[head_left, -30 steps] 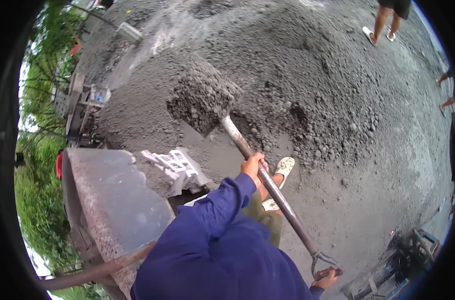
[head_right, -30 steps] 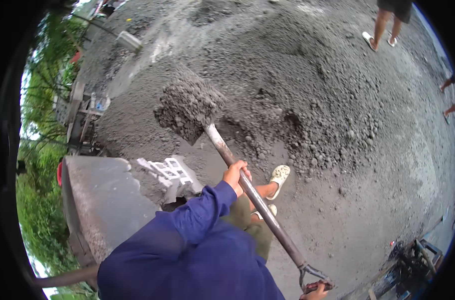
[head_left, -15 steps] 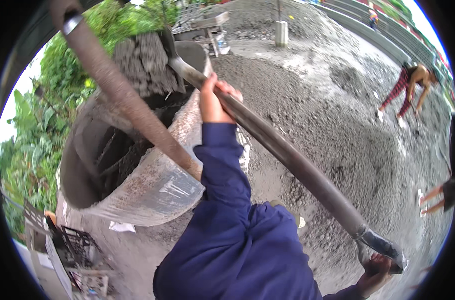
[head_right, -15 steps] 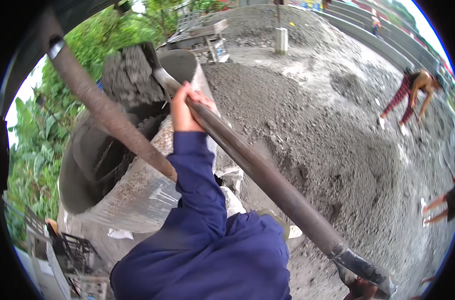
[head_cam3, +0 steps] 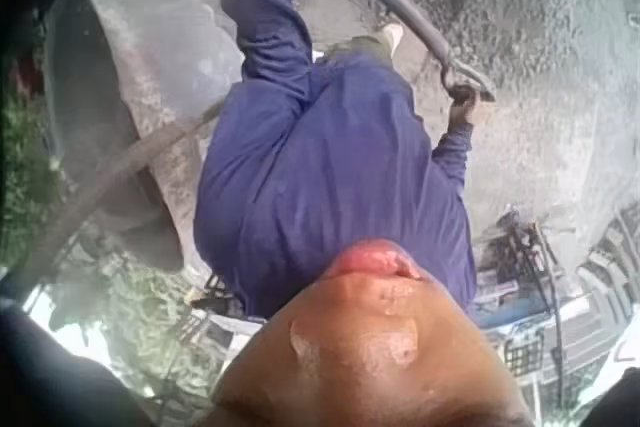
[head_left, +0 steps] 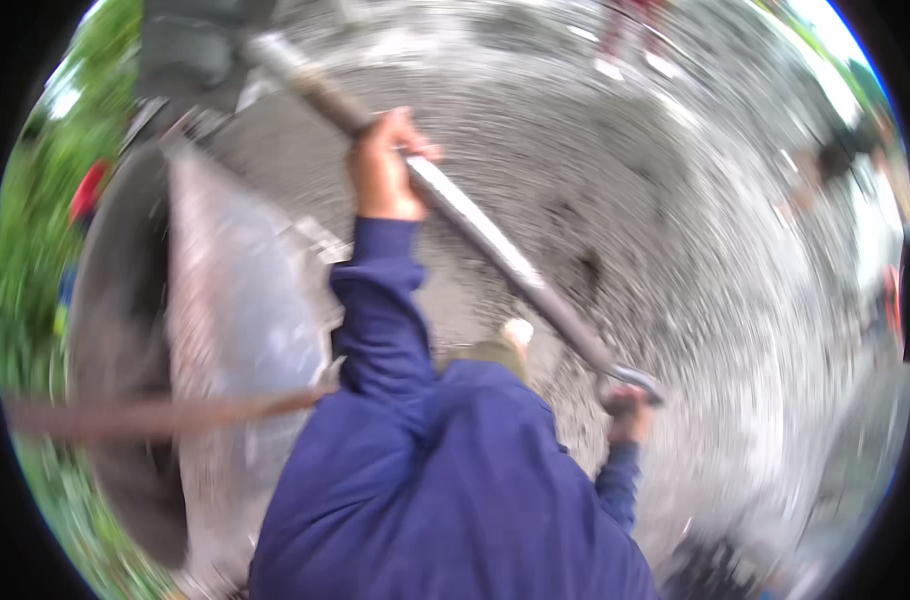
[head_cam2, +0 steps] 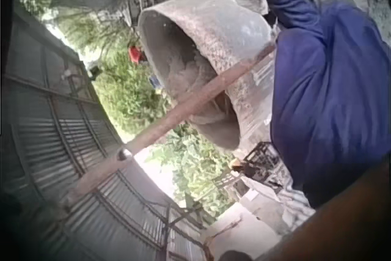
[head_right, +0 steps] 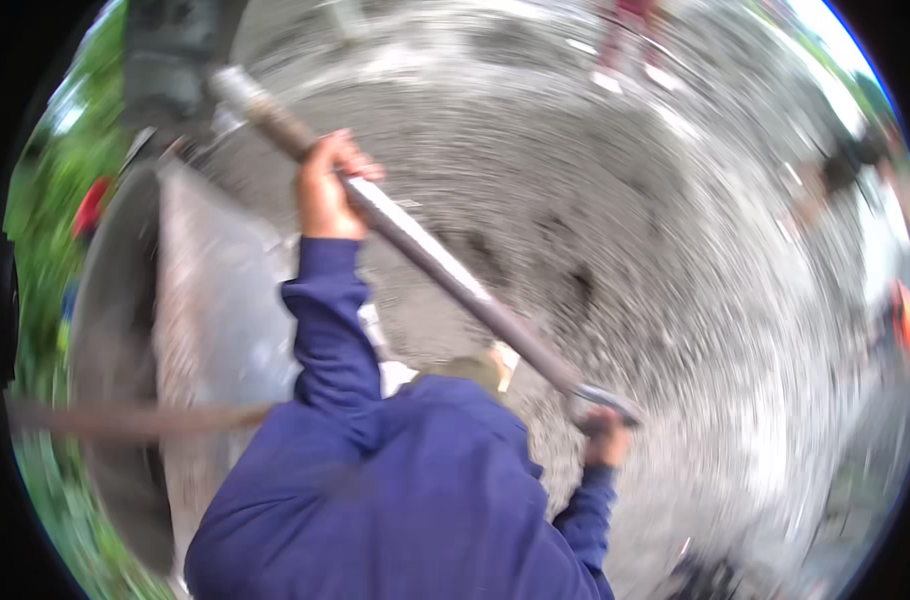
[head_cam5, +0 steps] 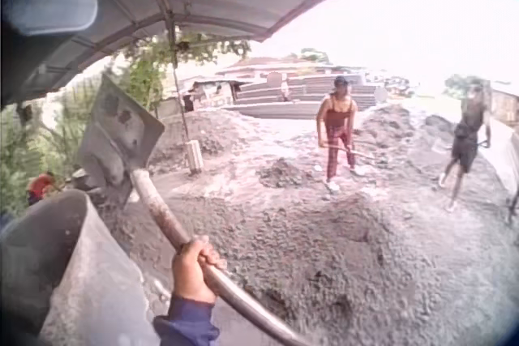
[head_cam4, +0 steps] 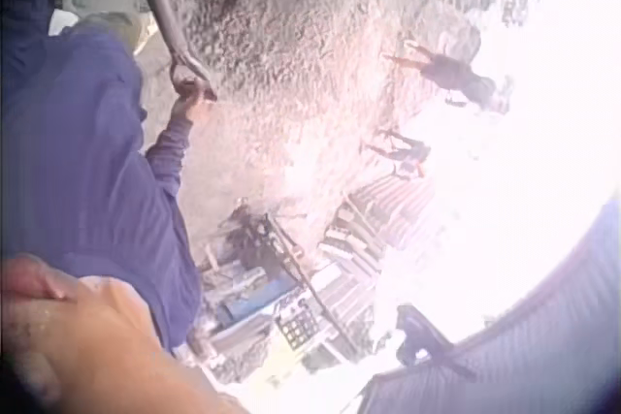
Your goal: Shoveling concrete mix and using a hoe to mix it in a construction environment.
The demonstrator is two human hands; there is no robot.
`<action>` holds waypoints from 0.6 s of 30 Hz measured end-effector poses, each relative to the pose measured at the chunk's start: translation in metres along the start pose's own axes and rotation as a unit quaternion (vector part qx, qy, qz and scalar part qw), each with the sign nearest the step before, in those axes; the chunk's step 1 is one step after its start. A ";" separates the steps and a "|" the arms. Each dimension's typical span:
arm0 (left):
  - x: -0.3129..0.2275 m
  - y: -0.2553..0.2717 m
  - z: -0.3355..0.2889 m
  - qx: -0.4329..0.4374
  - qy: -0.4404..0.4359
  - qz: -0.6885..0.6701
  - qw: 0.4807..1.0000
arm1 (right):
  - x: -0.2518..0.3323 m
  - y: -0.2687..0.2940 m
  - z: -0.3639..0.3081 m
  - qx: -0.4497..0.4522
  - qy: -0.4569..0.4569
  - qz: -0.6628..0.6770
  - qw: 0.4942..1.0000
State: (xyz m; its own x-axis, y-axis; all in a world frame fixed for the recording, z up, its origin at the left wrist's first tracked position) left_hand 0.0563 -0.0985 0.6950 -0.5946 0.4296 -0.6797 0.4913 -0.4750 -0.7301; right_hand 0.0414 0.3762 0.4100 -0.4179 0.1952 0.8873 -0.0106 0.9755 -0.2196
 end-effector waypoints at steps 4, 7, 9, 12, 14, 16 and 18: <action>0.251 0.006 0.037 0.046 0.272 0.134 0.952 | -0.118 0.048 -0.047 -0.269 -0.038 0.216 0.938; 0.495 0.078 -0.064 -0.031 0.493 0.253 0.832 | -0.190 0.106 -0.171 -0.549 -0.148 0.193 0.800; 0.585 0.126 -0.212 0.019 0.606 0.344 0.717 | -0.243 0.168 -0.313 -0.573 -0.182 0.195 0.774; 0.622 0.173 -0.395 0.067 0.734 0.353 0.576 | -0.286 0.224 -0.310 -0.597 -0.184 0.200 0.755; 0.609 0.171 -0.478 -0.016 0.821 0.332 0.465 | -0.267 0.237 -0.284 -0.633 -0.213 0.178 0.723; 0.618 0.166 -0.509 -0.102 0.892 0.232 0.374 | -0.252 0.241 -0.254 -0.658 -0.247 0.162 0.693; 0.651 0.171 -0.480 -0.150 0.870 0.226 0.413 | -0.236 0.236 -0.251 -0.688 -0.294 0.143 0.648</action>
State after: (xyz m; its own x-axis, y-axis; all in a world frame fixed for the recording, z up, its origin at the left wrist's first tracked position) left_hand 0.0591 0.4684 0.0932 0.8290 0.3742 0.4157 0.5132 -0.8044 -0.2994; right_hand 0.3652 0.5857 0.2508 -0.5027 0.7096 0.4938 0.7943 0.1537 0.5878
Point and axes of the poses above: each hand's wrist, its own z-axis towards the middle knuckle, its own y-axis out of the back of the hand, x = y × z, the point moved 7 cm from there along z, towards the middle knuckle, and after that the axes turned 1 degree about -z, right-handed, at the moved point
